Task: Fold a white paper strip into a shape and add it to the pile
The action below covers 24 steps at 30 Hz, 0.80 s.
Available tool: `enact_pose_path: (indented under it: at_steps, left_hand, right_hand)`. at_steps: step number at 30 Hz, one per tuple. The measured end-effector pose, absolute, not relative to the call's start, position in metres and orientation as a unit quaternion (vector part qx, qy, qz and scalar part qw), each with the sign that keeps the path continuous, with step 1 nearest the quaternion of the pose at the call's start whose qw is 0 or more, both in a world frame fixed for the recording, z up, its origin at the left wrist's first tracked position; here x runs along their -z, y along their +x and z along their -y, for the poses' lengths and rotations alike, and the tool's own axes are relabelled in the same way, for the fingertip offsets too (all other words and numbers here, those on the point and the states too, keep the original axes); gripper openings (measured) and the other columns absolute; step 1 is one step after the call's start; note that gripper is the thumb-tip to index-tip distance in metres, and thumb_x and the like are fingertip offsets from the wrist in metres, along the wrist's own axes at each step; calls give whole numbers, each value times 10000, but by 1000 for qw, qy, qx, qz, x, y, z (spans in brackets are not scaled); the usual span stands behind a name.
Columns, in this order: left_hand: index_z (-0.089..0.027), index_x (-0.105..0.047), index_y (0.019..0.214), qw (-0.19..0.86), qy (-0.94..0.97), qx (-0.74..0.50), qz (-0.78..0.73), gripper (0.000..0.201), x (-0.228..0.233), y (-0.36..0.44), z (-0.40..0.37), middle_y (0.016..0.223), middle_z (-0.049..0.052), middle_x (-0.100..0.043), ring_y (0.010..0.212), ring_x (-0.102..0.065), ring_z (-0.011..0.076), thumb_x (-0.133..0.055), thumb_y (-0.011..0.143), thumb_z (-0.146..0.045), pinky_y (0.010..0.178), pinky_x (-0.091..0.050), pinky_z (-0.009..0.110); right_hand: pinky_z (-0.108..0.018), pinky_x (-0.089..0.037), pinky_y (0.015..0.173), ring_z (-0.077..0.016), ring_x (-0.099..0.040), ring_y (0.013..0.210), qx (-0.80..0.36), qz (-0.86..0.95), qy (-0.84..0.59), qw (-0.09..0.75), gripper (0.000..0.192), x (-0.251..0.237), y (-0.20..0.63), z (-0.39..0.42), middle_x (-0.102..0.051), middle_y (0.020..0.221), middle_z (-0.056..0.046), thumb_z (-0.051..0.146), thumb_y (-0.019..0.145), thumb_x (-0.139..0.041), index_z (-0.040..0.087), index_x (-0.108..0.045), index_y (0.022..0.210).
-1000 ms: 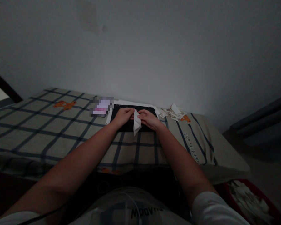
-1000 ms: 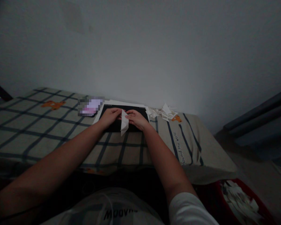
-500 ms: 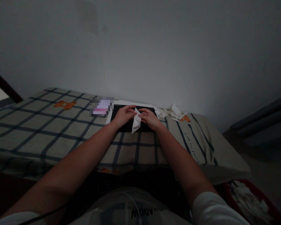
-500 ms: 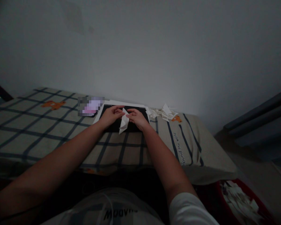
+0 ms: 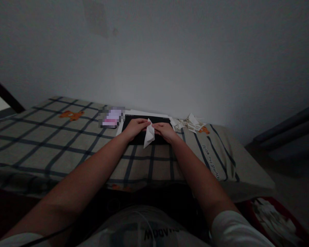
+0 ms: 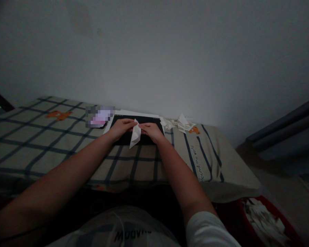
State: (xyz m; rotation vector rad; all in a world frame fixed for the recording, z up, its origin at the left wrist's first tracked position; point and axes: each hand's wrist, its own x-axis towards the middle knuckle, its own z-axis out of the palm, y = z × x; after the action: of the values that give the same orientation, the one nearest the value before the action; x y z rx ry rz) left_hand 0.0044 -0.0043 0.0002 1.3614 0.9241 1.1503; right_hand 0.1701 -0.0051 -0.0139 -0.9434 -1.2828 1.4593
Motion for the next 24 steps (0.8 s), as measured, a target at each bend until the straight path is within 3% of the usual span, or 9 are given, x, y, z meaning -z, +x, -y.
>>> enact_pose_path:
  at_steps: [24]
  left_hand:
    - [-128,-651,664,540,532,-525,-388,310,4,2,0,671,46,-634,624,-577,125,-694,615,-431,635,-487,274]
  right_hand:
    - [-241,-454,632,-88,-543,623,-517,582,-416,470,209,13,166,6,-626,688,-2,320,599,-700,153,-653,716]
